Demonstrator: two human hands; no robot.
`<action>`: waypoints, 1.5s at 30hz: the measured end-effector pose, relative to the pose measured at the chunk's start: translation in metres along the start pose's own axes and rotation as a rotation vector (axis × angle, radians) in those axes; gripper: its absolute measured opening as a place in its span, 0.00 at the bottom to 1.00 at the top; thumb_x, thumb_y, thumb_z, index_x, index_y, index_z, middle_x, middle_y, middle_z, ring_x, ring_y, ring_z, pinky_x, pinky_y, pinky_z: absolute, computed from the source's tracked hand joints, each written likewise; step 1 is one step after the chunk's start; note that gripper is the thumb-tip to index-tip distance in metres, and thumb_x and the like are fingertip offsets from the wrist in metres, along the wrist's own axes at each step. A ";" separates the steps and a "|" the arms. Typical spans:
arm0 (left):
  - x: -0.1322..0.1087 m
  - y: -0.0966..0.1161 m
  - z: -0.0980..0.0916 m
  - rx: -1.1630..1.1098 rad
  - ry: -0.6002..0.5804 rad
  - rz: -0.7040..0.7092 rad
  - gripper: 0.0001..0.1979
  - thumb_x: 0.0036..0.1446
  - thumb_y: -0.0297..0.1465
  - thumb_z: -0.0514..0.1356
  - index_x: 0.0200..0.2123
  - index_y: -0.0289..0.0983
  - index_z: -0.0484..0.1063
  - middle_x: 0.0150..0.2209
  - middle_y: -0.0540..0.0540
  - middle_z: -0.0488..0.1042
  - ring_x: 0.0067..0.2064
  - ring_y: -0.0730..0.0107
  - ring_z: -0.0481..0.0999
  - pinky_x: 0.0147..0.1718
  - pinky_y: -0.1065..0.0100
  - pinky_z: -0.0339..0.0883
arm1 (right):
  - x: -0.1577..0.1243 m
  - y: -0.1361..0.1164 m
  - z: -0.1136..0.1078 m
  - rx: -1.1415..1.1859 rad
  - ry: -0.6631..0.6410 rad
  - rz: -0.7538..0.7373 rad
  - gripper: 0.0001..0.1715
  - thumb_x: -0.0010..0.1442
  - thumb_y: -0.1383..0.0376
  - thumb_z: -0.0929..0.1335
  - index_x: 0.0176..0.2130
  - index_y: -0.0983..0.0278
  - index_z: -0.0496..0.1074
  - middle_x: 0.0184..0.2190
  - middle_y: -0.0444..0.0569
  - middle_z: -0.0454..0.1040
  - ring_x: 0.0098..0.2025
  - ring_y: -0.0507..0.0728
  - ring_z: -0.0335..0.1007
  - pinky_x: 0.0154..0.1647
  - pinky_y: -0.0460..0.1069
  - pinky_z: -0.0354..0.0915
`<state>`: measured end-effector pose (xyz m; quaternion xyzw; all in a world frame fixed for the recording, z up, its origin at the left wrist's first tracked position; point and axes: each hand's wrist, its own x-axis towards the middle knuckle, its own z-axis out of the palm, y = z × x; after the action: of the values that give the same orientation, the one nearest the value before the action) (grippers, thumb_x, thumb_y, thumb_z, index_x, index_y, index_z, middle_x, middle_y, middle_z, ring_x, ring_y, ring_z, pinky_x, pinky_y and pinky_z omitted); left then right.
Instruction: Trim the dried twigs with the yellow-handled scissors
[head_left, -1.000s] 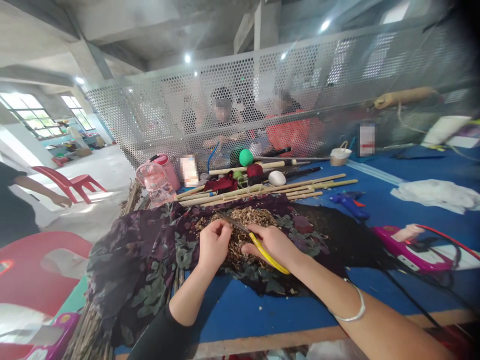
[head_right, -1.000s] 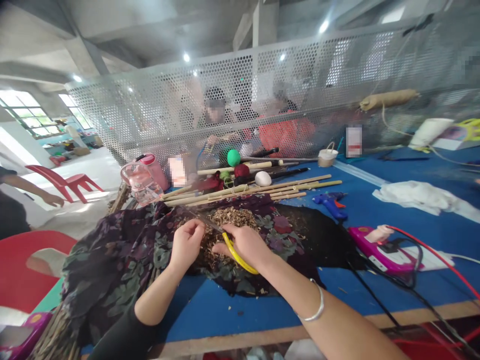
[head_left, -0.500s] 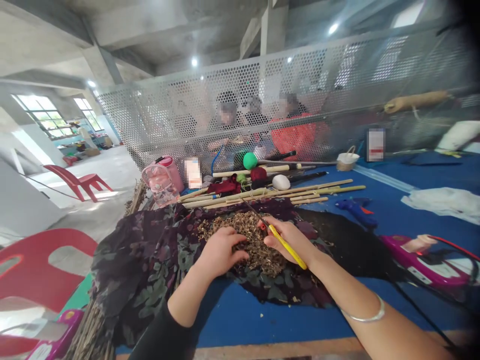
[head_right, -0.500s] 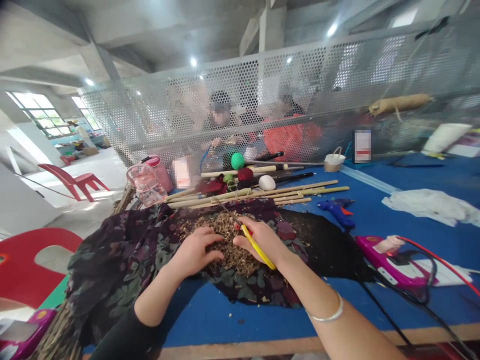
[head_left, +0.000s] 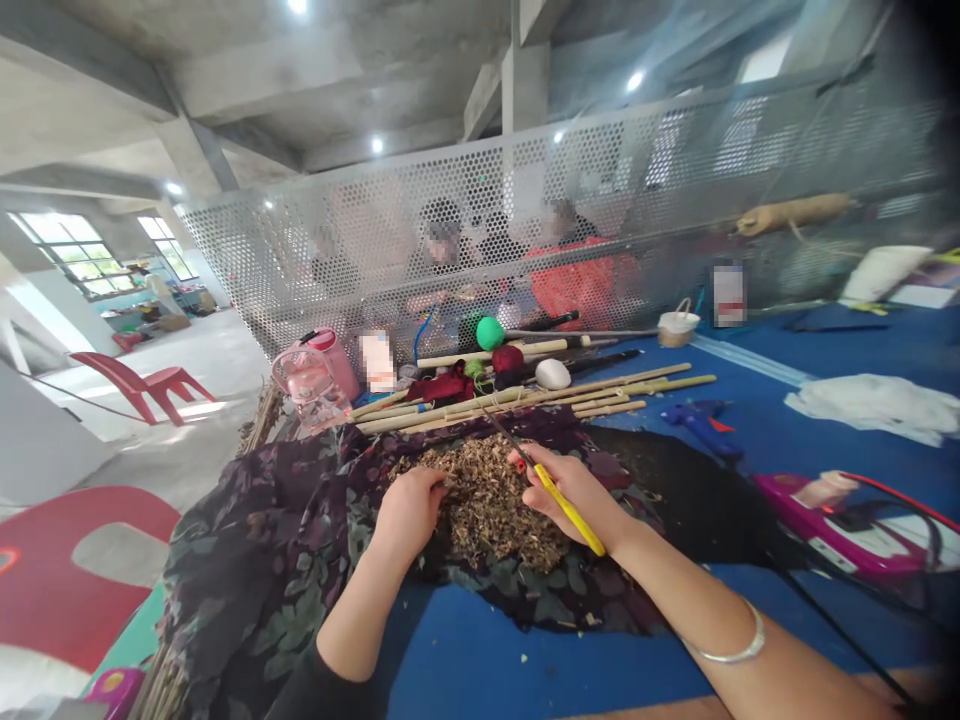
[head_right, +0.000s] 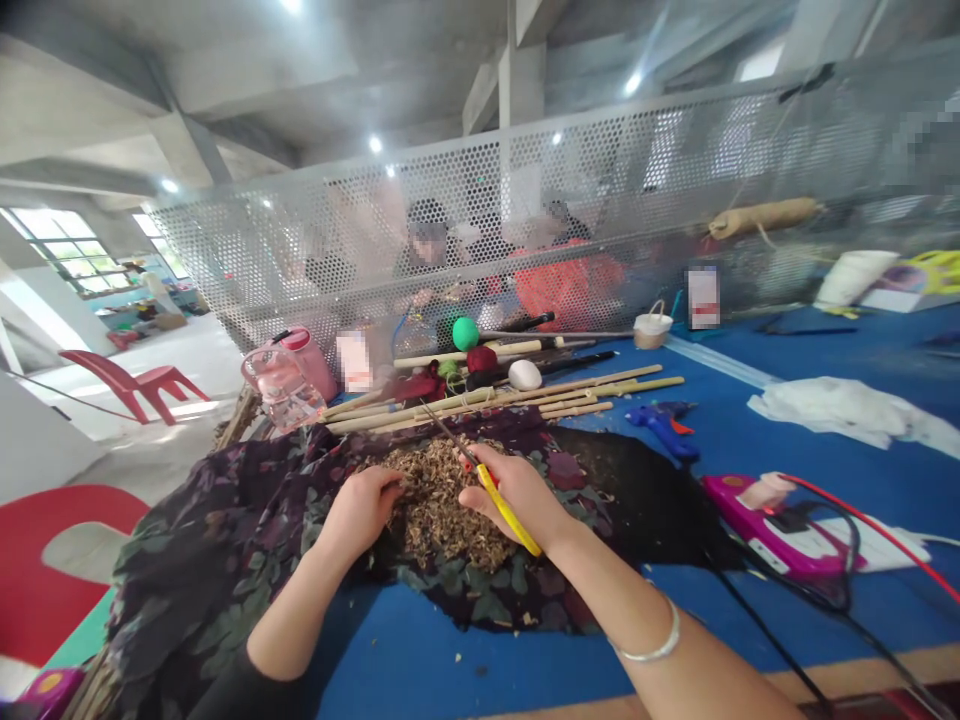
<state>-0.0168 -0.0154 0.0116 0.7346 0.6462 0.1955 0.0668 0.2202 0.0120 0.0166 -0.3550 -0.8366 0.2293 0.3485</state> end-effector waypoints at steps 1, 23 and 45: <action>0.000 -0.002 -0.002 0.015 0.021 -0.023 0.12 0.54 0.28 0.54 0.39 0.39 0.75 0.40 0.45 0.76 0.43 0.64 0.73 0.44 0.68 0.64 | 0.000 0.000 0.000 -0.002 0.001 0.003 0.30 0.55 0.41 0.57 0.40 0.63 0.64 0.25 0.43 0.64 0.24 0.51 0.57 0.25 0.45 0.54; 0.007 -0.009 0.006 -0.653 0.324 -0.246 0.15 0.54 0.33 0.53 0.41 0.35 0.75 0.36 0.44 0.77 0.37 0.66 0.73 0.38 0.66 0.65 | 0.002 0.001 0.011 -0.218 -0.010 0.171 0.31 0.55 0.48 0.63 0.48 0.68 0.66 0.26 0.50 0.74 0.29 0.58 0.71 0.29 0.48 0.60; 0.006 0.005 0.014 -0.980 0.298 -0.340 0.17 0.45 0.40 0.61 0.35 0.35 0.77 0.29 0.46 0.76 0.29 0.71 0.70 0.29 0.71 0.63 | 0.001 -0.008 0.017 -0.251 0.000 0.147 0.25 0.54 0.50 0.64 0.45 0.63 0.64 0.21 0.44 0.70 0.24 0.55 0.67 0.24 0.46 0.55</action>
<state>-0.0062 -0.0081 0.0021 0.4666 0.5914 0.5629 0.3401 0.2034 0.0055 0.0106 -0.4561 -0.8305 0.1476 0.2836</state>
